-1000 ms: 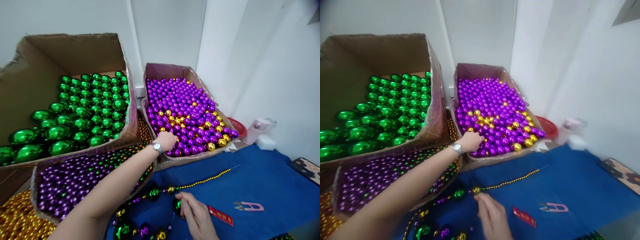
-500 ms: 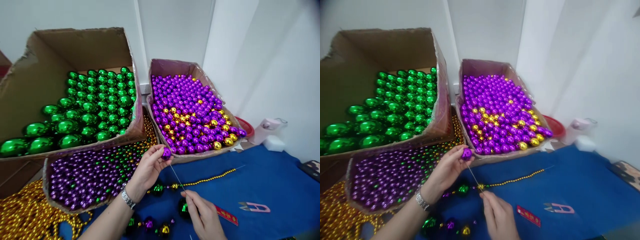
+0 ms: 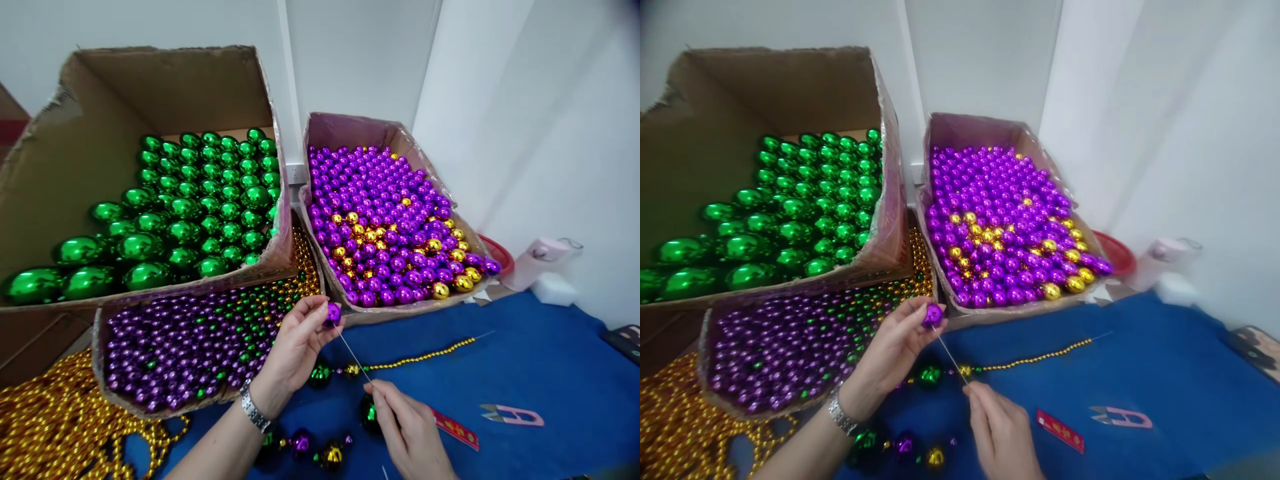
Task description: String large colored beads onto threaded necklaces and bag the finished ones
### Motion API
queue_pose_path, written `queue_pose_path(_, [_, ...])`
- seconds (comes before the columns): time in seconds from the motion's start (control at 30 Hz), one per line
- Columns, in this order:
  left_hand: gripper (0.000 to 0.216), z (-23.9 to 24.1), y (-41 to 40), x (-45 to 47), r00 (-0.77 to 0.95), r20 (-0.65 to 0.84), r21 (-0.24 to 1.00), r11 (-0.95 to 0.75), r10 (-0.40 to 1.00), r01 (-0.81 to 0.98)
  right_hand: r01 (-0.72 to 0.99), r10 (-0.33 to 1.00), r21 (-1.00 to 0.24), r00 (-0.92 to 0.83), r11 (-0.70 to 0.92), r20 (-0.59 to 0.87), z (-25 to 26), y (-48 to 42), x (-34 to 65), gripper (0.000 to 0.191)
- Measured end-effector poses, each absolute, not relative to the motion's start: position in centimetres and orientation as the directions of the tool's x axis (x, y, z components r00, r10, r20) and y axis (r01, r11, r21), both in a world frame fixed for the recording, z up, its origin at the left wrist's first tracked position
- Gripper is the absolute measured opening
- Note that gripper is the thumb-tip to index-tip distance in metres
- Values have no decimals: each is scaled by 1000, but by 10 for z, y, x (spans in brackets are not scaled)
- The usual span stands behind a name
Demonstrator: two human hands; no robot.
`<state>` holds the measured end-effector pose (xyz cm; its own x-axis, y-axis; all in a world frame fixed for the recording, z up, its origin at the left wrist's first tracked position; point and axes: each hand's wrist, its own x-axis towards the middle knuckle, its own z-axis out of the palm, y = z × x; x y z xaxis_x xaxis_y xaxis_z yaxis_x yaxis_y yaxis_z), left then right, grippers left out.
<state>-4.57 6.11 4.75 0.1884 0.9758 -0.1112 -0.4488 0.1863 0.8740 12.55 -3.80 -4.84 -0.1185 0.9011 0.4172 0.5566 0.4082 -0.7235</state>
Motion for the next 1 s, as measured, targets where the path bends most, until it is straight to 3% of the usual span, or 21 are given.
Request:
queue_pose_path(0.17, [34, 39, 48, -41, 140, 68, 959, -26, 988, -281, 562, 903, -722, -117, 403, 413, -48, -37, 123, 21])
queue_pose_path(0.43, [38, 17, 38, -43, 145, -85, 909, 137, 986, -393, 542, 900, -727, -152, 421, 408, -54, -38, 122, 20])
queue_pose_path(0.8, [39, 10, 31, -48, 55, -74, 907, 90, 996, -412, 549, 899, -716, -194, 431, 393, -59, -37, 118, 21])
queue_pose_path(1.0, [34, 4, 25, -52, 100, -153, 844, 183, 983, -504, 549, 905, -720, -219, 424, 365, -65, -40, 119, 20])
